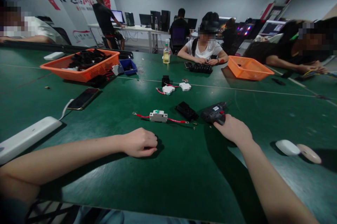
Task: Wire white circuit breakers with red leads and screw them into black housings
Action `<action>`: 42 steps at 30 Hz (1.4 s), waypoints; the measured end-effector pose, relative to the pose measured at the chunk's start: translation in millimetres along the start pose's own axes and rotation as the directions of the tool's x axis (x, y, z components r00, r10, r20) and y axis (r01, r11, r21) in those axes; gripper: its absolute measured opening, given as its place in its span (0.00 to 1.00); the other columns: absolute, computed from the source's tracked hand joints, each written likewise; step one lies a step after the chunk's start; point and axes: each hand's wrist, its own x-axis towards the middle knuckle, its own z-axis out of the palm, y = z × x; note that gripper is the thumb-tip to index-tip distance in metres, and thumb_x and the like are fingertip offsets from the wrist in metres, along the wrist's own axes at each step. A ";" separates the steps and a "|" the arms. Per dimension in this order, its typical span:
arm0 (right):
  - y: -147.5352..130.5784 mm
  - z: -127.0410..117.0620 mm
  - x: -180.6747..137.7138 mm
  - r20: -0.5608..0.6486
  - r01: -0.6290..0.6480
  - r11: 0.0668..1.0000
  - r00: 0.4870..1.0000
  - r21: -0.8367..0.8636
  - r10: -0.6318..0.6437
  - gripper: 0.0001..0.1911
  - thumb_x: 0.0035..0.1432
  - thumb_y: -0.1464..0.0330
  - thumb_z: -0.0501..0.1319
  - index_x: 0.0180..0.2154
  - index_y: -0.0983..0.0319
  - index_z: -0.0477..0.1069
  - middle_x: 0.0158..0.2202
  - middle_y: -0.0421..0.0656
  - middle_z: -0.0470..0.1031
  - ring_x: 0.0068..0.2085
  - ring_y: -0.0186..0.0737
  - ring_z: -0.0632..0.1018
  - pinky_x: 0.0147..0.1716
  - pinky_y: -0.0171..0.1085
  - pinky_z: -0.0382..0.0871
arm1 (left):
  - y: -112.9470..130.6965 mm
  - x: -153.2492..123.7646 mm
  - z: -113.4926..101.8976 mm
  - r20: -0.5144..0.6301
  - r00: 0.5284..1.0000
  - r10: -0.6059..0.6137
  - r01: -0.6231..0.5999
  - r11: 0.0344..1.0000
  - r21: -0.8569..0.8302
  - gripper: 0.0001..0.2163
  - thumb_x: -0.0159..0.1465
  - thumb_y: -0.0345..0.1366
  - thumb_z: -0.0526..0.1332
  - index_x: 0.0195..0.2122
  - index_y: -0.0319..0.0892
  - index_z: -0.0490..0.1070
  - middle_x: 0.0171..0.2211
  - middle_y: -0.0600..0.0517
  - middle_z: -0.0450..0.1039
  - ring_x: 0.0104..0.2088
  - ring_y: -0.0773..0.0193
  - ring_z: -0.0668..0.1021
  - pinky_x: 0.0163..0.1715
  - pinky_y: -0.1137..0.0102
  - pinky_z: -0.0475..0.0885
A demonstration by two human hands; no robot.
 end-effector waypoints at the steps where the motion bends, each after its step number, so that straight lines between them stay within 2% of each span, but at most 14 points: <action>1: 0.2 -0.1 0.3 0.007 -0.001 1.000 1.000 0.000 0.001 0.32 0.60 0.45 0.52 0.46 0.68 0.69 0.42 0.58 0.78 0.39 0.58 0.80 0.32 0.44 0.69 | 0.1 0.0 -0.1 0.002 1.000 -0.001 0.001 1.000 0.000 0.11 0.67 0.35 0.56 0.27 0.43 0.65 0.25 0.53 0.70 0.28 0.66 0.72 0.26 0.70 0.61; 10: -0.6 1.2 1.0 -0.001 0.000 0.999 1.000 -0.033 0.000 0.32 0.60 0.46 0.52 0.48 0.69 0.69 0.41 0.59 0.78 0.41 0.61 0.80 0.36 0.47 0.70 | 0.5 -0.3 -0.1 -0.002 1.000 0.000 0.000 1.000 0.001 0.11 0.68 0.36 0.55 0.27 0.43 0.66 0.25 0.53 0.70 0.28 0.66 0.73 0.27 0.71 0.62; 27: -0.5 -0.8 -0.1 0.008 0.004 1.000 1.000 -0.001 -0.004 0.32 0.61 0.47 0.52 0.49 0.68 0.69 0.42 0.59 0.78 0.40 0.59 0.80 0.34 0.45 0.69 | 0.9 -0.2 -1.1 0.007 1.000 -0.004 0.004 1.000 0.008 0.11 0.68 0.36 0.55 0.27 0.43 0.65 0.25 0.53 0.70 0.28 0.66 0.72 0.27 0.71 0.62; 42: -0.4 0.9 0.3 0.012 -0.013 1.000 1.000 0.010 0.013 0.33 0.59 0.45 0.53 0.48 0.69 0.70 0.43 0.60 0.77 0.42 0.63 0.79 0.37 0.47 0.69 | 1.5 0.2 -0.7 0.033 0.999 -0.018 0.017 0.999 0.039 0.11 0.68 0.36 0.54 0.27 0.43 0.66 0.25 0.53 0.70 0.29 0.66 0.73 0.28 0.70 0.62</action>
